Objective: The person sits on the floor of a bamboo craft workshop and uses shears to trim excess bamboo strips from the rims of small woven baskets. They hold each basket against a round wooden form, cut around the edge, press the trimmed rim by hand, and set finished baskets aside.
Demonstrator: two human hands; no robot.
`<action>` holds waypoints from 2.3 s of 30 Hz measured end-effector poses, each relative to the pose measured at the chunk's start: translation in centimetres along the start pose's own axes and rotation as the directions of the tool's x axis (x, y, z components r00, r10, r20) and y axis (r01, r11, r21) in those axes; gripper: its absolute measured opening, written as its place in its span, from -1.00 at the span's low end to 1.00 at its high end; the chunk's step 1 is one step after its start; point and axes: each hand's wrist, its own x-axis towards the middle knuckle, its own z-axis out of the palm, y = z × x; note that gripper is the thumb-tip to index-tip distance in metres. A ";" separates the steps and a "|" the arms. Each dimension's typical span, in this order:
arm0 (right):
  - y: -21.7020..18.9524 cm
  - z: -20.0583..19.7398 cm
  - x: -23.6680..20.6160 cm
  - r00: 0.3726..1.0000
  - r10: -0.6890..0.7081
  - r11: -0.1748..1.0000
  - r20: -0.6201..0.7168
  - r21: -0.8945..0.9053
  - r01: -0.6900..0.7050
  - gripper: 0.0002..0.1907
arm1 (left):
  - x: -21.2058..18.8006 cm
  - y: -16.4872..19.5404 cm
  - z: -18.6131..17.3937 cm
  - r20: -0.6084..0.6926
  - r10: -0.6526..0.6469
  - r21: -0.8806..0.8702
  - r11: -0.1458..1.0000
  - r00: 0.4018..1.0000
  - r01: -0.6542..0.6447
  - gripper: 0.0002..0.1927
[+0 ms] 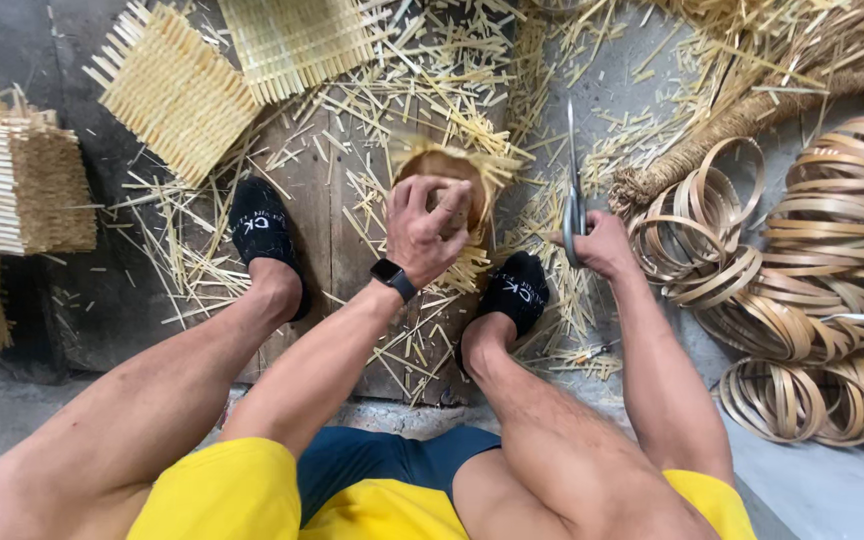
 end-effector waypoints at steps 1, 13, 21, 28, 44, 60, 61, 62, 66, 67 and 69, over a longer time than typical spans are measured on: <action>-0.2 0.1 -1.2 1.000 -0.016 1.000 -0.016 -0.001 0.016 -0.61 | 0.0 -0.1 -0.4 -0.003 0.061 -0.017 0.998 0.998 -0.061 -0.30; -11.3 7.3 -11.6 0.994 -0.076 0.668 -0.075 0.737 0.106 -0.71 | -0.6 -0.4 -0.2 0.071 -0.107 -0.071 0.991 0.992 0.112 -0.04; -8.7 3.6 -10.5 0.981 0.064 0.945 0.183 0.306 -0.119 -0.55 | -0.3 -1.0 -0.7 0.107 -0.092 -0.112 0.988 0.990 0.104 -0.12; -5.7 2.0 -7.5 0.895 -0.433 0.732 -0.103 -0.620 0.282 -0.42 | 0.6 0.1 -0.2 0.094 -0.116 -0.105 0.986 0.989 0.126 -0.09; -3.4 3.0 -0.4 0.703 -0.703 0.414 -0.109 -0.866 0.279 -0.61 | 2.6 -1.3 -1.9 0.324 0.066 -0.134 0.991 0.944 -0.024 -0.21; -2.2 3.0 1.2 0.741 -0.669 0.380 -0.047 -0.879 0.287 -0.82 | 0.4 -1.2 -0.7 0.127 -0.144 -0.201 0.965 0.981 0.168 -0.14; -1.6 3.1 1.4 0.728 -0.683 0.403 -0.062 -0.863 0.305 -0.85 | 0.1 -1.0 -0.8 0.134 -0.166 -0.218 0.957 0.977 0.192 -0.14; -1.2 3.1 1.6 0.713 -0.696 0.426 -0.079 -0.845 0.322 -0.84 | 0.1 -0.8 -1.0 0.141 -0.185 -0.235 0.948 0.973 0.214 -0.15; -0.2 3.0 1.5 0.735 -0.672 0.465 -0.093 -0.825 0.321 -0.78 | 0.5 -0.4 -1.4 0.142 -0.215 -0.184 0.953 0.966 0.239 -0.20; -0.3 2.9 1.4 0.745 -0.660 0.473 -0.092 -0.821 0.318 -0.80 | 0.7 -0.6 -1.6 0.158 -0.201 -0.196 0.953 0.967 0.230 -0.22; -0.5 2.9 1.2 0.763 -0.640 0.490 -0.092 -0.813 0.313 -0.83 | 1.0 -0.8 -2.0 0.150 -0.166 -0.216 0.957 0.975 0.196 -0.24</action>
